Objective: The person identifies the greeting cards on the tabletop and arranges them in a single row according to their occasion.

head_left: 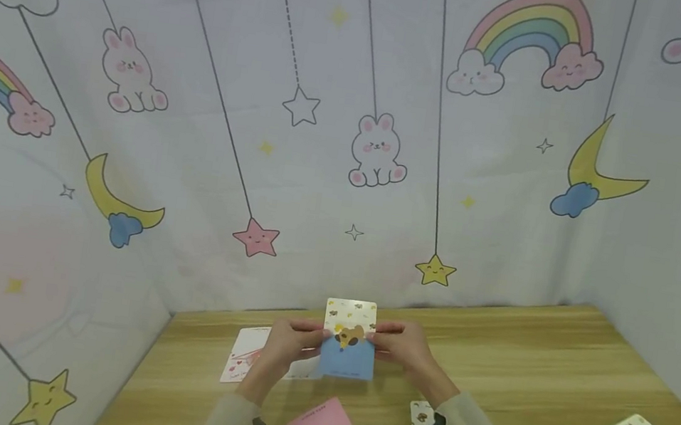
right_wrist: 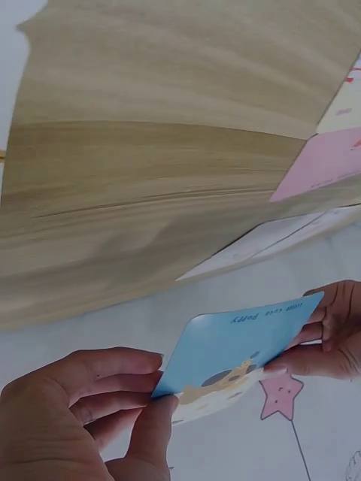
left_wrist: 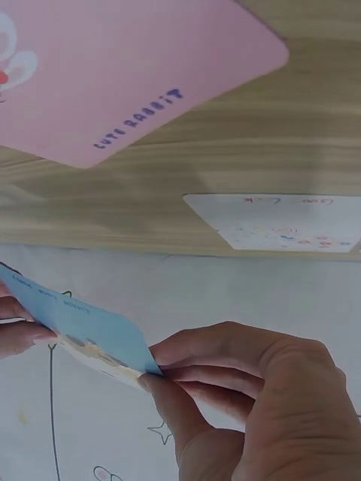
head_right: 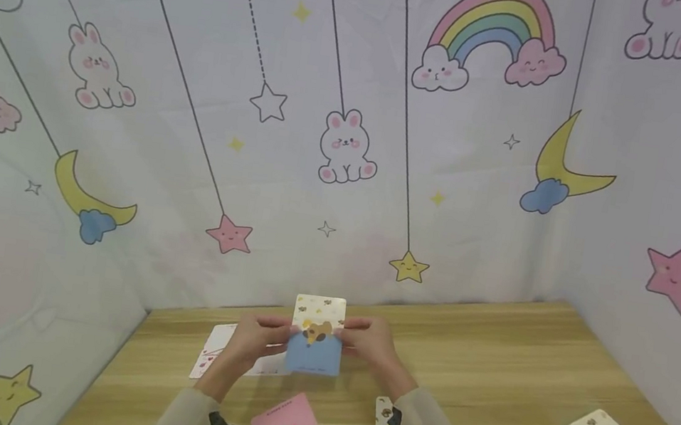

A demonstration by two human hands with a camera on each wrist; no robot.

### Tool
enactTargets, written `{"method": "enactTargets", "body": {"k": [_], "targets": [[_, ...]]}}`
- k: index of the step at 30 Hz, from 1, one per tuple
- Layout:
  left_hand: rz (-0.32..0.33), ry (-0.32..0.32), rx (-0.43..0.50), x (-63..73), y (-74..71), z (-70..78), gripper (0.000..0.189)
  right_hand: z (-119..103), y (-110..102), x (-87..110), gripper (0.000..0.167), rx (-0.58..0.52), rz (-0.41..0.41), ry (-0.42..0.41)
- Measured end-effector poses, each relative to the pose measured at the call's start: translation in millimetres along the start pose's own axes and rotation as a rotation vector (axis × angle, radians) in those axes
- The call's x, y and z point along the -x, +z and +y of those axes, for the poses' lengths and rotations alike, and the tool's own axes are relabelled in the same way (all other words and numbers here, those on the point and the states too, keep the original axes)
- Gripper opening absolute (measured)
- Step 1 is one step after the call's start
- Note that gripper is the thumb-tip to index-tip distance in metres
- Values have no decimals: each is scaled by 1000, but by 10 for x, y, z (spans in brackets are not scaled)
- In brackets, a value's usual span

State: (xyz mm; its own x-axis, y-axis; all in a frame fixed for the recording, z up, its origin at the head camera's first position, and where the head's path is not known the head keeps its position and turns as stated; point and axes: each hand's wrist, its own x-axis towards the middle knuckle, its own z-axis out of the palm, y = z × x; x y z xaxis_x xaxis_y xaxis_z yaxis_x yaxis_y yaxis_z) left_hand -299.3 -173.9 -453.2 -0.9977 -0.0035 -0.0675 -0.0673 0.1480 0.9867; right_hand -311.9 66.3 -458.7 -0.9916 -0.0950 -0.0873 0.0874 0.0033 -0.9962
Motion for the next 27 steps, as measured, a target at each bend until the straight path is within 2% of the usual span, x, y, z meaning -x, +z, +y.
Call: {"method": "enactTargets", "body": {"k": [9,15,18,22,27], "targets": [[48,-71,-42,-173,98,-101,27,114,-41,-224,16,16,22,55],[81,-72,-67,-290,147,-204,23,194,-47,-336,14,54,38,67],[102,-66,-133,-299,172,-238,19,232,-52,-376,15,108,49,79],[124,-63,-267,-303,213,-247,16,272,-41,-405,15,210,64,72],[188,-53,-372,-354,293,-228,16,268,-11,-424,13,319,83,45]]}}
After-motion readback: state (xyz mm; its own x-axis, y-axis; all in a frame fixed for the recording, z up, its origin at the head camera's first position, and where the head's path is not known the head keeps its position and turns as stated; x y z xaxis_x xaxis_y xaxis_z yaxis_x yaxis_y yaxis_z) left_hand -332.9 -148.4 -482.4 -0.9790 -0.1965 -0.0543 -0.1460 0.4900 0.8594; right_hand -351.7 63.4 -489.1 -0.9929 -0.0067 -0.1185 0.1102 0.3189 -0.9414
